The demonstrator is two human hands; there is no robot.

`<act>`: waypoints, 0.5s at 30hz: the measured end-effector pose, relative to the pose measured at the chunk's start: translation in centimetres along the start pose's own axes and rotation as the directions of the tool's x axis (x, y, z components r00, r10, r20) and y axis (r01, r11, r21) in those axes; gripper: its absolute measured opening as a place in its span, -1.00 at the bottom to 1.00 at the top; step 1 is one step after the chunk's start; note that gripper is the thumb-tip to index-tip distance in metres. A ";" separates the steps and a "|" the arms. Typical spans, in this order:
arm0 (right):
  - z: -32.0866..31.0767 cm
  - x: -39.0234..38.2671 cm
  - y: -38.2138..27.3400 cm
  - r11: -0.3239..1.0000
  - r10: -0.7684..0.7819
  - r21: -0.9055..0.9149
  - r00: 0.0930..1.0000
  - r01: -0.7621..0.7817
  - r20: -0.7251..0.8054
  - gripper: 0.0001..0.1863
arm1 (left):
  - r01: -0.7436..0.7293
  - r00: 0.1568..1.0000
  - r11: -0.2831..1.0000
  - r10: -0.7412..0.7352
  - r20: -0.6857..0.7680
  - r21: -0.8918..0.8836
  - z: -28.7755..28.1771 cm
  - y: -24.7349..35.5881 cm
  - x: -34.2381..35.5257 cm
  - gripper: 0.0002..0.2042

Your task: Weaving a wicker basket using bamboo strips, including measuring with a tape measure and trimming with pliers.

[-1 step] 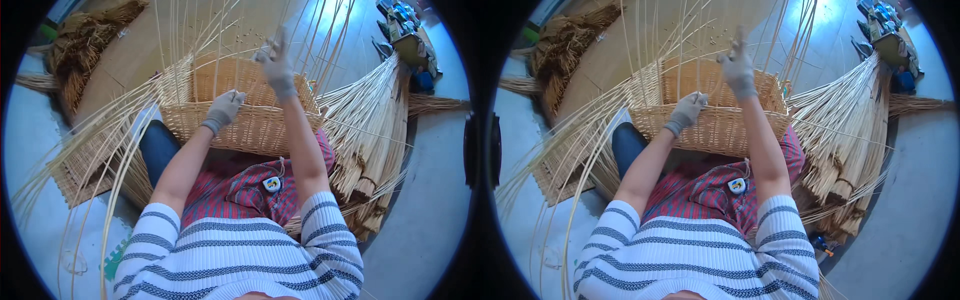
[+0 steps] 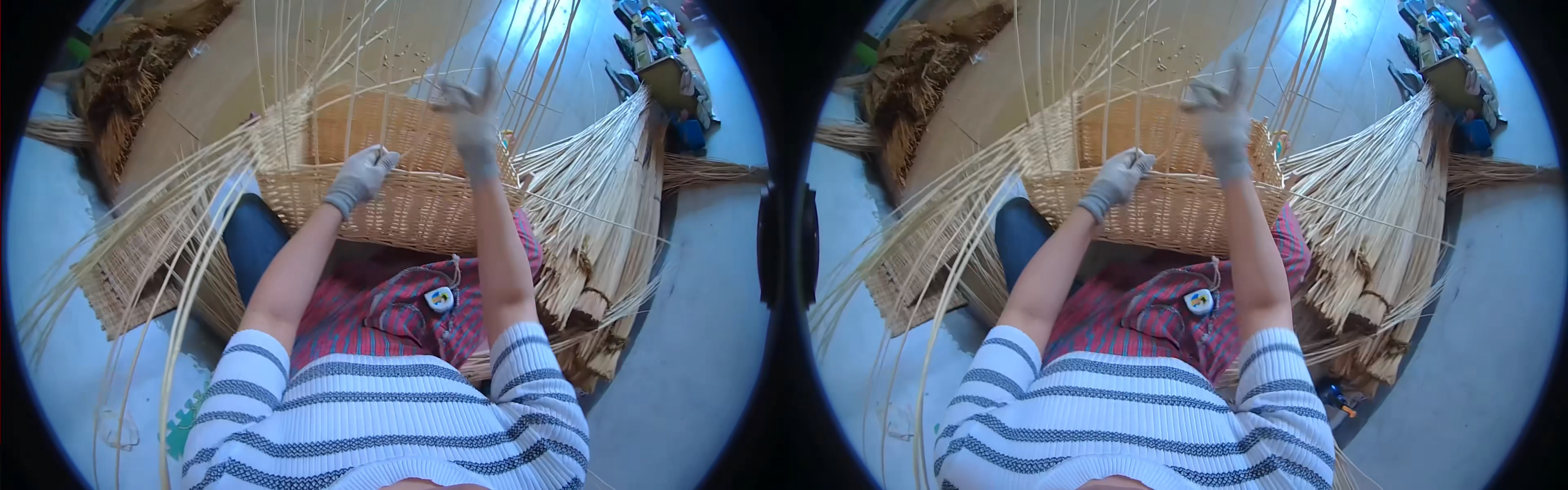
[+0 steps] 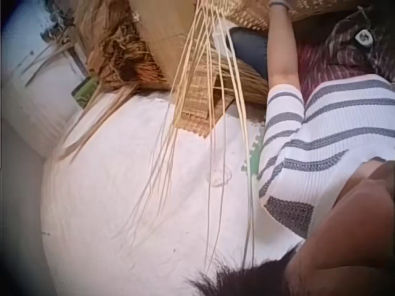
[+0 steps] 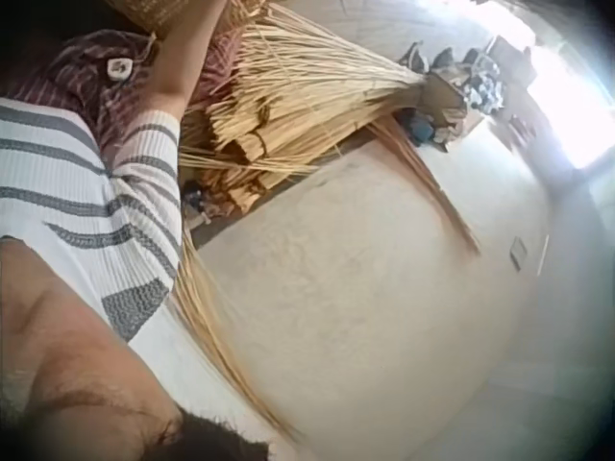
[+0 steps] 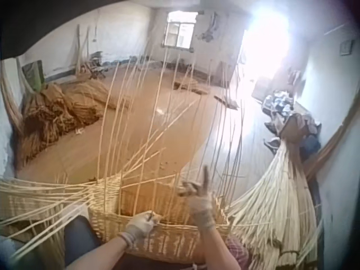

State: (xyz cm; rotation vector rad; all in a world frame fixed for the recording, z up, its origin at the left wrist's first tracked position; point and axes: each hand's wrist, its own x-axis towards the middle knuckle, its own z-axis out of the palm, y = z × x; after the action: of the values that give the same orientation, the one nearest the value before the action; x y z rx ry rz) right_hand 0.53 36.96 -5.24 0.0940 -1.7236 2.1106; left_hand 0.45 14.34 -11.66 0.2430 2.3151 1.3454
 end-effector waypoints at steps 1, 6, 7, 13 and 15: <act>-2.6 -2.2 -1.0 0.988 0.148 -0.017 0.977 -0.153 -0.151 -0.18 | 0.049 0.996 0.998 -0.046 0.070 -0.042 -0.3 0.1 -0.2 -0.67; -11.2 -13.3 -3.2 0.871 0.334 -0.130 0.766 -0.473 -0.549 -0.55 | -0.325 0.871 0.912 0.392 -0.296 0.250 1.2 3.3 -3.2 -0.39; -11.5 -13.3 -3.4 0.809 0.347 -0.152 0.670 -0.568 -0.656 -0.62 | -0.463 0.793 0.803 0.564 -0.230 0.375 2.2 4.2 -3.8 -0.32; -7.5 1.3 -1.4 0.478 -0.317 -0.827 0.936 0.295 0.151 -0.37 | -0.400 0.890 0.659 0.446 0.098 0.637 8.4 7.2 -5.3 -0.11; -8.0 2.0 -2.0 0.642 -0.128 -0.763 0.992 0.072 -0.014 -0.23 | -0.420 0.868 0.626 0.489 0.089 0.657 8.4 6.7 -5.0 -0.15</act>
State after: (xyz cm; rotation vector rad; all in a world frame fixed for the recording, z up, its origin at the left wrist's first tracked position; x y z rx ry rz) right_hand 1.04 45.45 -4.60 -0.1268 -2.3507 1.1256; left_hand 8.25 22.48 -8.05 1.0822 2.8638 0.6420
